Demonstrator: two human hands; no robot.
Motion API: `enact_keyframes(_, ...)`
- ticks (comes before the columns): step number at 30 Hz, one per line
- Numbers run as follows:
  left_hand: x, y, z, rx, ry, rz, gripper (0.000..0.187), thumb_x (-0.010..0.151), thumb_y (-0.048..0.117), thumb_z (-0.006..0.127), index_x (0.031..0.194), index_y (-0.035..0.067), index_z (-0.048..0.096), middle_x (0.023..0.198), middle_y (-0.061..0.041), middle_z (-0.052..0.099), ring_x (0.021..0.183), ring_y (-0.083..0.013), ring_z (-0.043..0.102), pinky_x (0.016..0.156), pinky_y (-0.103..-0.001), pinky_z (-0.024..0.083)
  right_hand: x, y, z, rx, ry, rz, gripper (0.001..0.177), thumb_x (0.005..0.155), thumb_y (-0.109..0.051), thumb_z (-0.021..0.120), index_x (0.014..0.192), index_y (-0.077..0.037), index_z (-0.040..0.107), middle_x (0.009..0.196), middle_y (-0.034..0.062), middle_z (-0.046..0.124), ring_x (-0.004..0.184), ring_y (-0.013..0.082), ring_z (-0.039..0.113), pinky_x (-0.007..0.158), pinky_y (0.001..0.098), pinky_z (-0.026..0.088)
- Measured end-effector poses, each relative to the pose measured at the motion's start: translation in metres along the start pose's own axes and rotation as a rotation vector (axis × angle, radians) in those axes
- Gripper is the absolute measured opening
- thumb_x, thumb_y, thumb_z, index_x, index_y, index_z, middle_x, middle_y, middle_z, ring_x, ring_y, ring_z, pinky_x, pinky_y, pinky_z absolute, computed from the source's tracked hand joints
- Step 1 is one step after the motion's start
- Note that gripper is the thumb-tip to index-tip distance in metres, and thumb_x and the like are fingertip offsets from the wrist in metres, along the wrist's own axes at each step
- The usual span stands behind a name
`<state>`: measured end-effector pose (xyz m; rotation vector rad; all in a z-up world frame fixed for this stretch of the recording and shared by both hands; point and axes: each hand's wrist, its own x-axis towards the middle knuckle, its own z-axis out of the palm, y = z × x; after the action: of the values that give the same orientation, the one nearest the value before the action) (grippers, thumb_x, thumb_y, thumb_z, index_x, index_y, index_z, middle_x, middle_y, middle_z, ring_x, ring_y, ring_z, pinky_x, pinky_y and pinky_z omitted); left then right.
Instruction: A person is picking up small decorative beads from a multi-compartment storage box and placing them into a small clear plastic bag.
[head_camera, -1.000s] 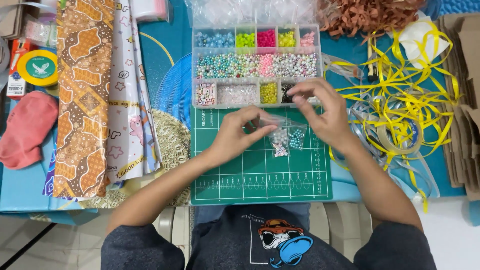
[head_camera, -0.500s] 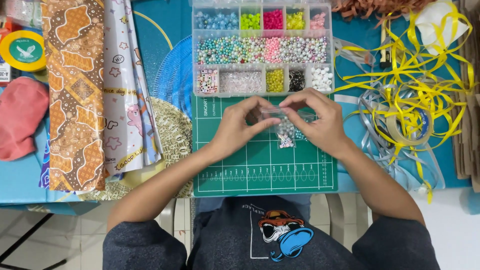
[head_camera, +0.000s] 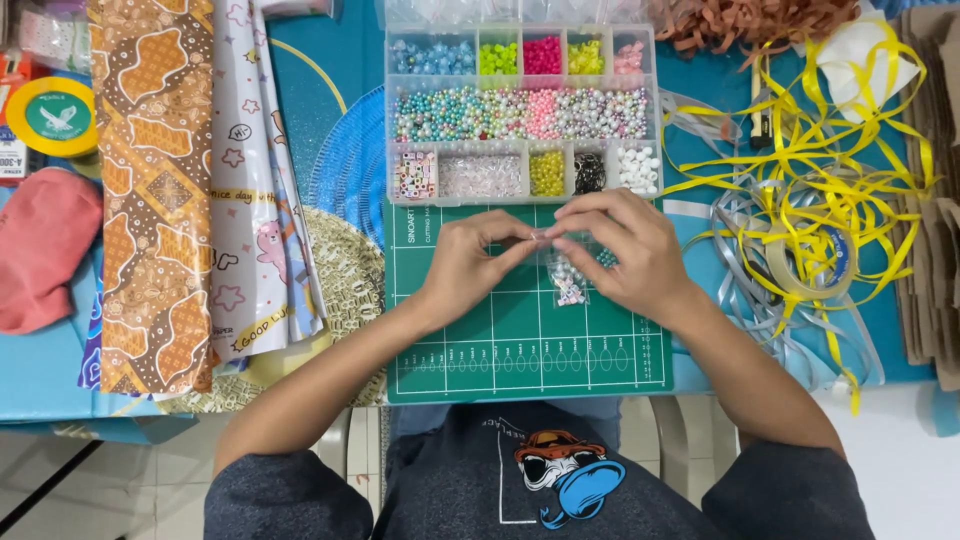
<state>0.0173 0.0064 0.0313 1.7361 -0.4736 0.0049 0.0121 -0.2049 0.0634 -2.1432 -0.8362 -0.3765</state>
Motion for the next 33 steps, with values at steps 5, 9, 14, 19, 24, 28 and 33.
enact_keyframes(5,0.001,-0.004,-0.002,0.079,0.018,0.012,0.01,0.085,0.009,0.081,0.095,0.011,0.079,0.087,-0.006,0.078,0.078,-0.0194,0.075,0.072,-0.031,0.061,0.001,-0.007,0.001,-0.304,0.01,-0.138,0.012,0.099,-0.021,0.071,0.103,-0.011,0.074,0.117,0.0069,0.068,0.11,0.0296,0.065,0.089,0.0429,0.053)
enact_keyframes(9,0.003,0.0,0.003,-0.003,0.002,0.009,0.015,0.087,0.012,0.08,0.102,0.012,0.078,0.094,-0.008,0.078,0.085,-0.0241,0.076,0.077,-0.034,0.061,-0.003,0.0,0.003,-0.258,0.027,-0.087,0.008,0.098,-0.016,0.071,0.103,-0.012,0.076,0.119,0.0048,0.068,0.113,0.0284,0.063,0.094,0.0434,0.051)
enact_keyframes(14,-0.005,-0.023,0.02,-0.876,-0.178,-0.364,0.034,0.109,0.027,0.049,0.119,0.001,0.069,0.111,-0.014,0.076,0.103,-0.021,0.073,0.098,-0.038,0.058,-0.006,0.006,0.007,-0.172,0.058,-0.025,0.008,0.096,-0.014,0.072,0.102,-0.011,0.075,0.121,0.0049,0.068,0.112,0.0291,0.063,0.096,0.0451,0.051)
enact_keyframes(19,-0.005,-0.04,0.02,-0.998,-0.26,-0.422,0.033,0.105,0.029,0.057,0.12,0.001,0.067,0.113,-0.014,0.075,0.106,-0.0229,0.073,0.1,-0.043,0.056,-0.001,0.001,0.007,-0.111,0.012,-0.003,0.007,0.096,-0.014,0.071,0.099,-0.01,0.075,0.124,0.0074,0.067,0.117,0.0317,0.062,0.097,0.0479,0.049)
enact_keyframes(24,-0.004,-0.041,0.018,-1.045,-0.328,-0.413,0.037,0.104,0.025,0.058,0.125,-0.004,0.064,0.112,-0.016,0.075,0.109,-0.0243,0.071,0.103,-0.046,0.054,0.006,-0.003,0.001,-0.032,-0.1,-0.009,0.019,0.1,-0.023,0.065,0.093,-0.008,0.075,0.134,0.0133,0.065,0.128,0.0392,0.058,0.102,0.0532,0.044)
enact_keyframes(28,-0.004,-0.04,0.018,-1.065,-0.361,-0.419,0.042,0.103,0.027,0.058,0.128,-0.006,0.062,0.111,-0.018,0.074,0.108,-0.0256,0.072,0.102,-0.045,0.054,0.005,0.002,0.004,-0.02,-0.143,0.002,0.024,0.1,-0.024,0.065,0.087,-0.007,0.074,0.134,0.0136,0.066,0.13,0.0382,0.057,0.103,0.054,0.044)
enact_keyframes(33,-0.002,-0.047,0.02,-1.06,-0.347,-0.424,0.049,0.101,0.03,0.06,0.132,-0.008,0.059,0.114,-0.018,0.074,0.107,-0.0239,0.073,0.102,-0.043,0.055,0.0,0.013,0.004,-0.038,-0.157,0.048,0.028,0.102,-0.025,0.063,0.085,-0.006,0.074,0.129,0.0135,0.068,0.129,0.0375,0.058,0.104,0.0544,0.045)
